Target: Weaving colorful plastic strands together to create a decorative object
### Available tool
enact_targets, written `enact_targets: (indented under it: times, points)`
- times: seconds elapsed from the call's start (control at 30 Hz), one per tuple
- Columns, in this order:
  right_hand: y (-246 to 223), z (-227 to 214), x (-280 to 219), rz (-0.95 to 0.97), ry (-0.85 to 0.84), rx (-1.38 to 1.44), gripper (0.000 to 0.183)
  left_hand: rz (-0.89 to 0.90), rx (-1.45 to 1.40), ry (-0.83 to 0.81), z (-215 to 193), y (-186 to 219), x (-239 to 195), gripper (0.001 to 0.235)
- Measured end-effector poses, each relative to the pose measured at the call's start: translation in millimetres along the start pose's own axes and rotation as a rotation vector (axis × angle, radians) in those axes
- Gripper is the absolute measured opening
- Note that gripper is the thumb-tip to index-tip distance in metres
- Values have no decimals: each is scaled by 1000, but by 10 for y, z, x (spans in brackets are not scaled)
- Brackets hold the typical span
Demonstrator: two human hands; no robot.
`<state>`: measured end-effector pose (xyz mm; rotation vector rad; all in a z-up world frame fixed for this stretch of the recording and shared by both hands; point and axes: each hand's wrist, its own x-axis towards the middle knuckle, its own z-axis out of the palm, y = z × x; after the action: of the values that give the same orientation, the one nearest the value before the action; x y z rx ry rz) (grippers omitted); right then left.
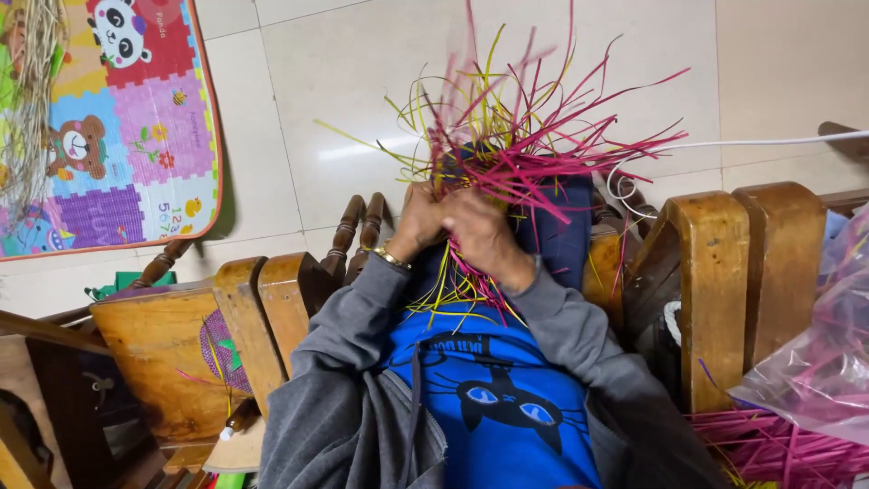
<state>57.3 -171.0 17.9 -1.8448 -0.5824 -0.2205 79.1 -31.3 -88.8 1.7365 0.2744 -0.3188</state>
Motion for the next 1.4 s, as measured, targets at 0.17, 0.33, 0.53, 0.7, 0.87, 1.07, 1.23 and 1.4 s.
enact_targets:
  times: [0.17,0.33,0.53,0.7,0.87,1.07,1.23,1.4]
  points:
    - [-297,502,-258,-209,-161,34,5,-50,-101,-145,-162,907,-303,19]
    - [-271,75,-108,-152,-203,115,6,2,133,-138,-224,454,-236,12]
    - [394,-350,-289,202,-94,-120,12,-122,68,-107,-184,703,-475,10]
    - [65,-344,-85,196,-229,-29,47,-107,76,-143,-254,385,-463,13]
    - [298,-325,40,83,-129,226,17,-166,-75,-63,-222,509,-539,14]
    - [696,-330,-129,-4,-216,233,25,-271,-310,12,-209,392,-604,13]
    - [480,-273,-6,2,-321,190,27,-260,-493,-7,-177,375,-632,12]
    - [857,-235,-12,85,-148,261,14,-297,-521,19,-125,327,-617,10]
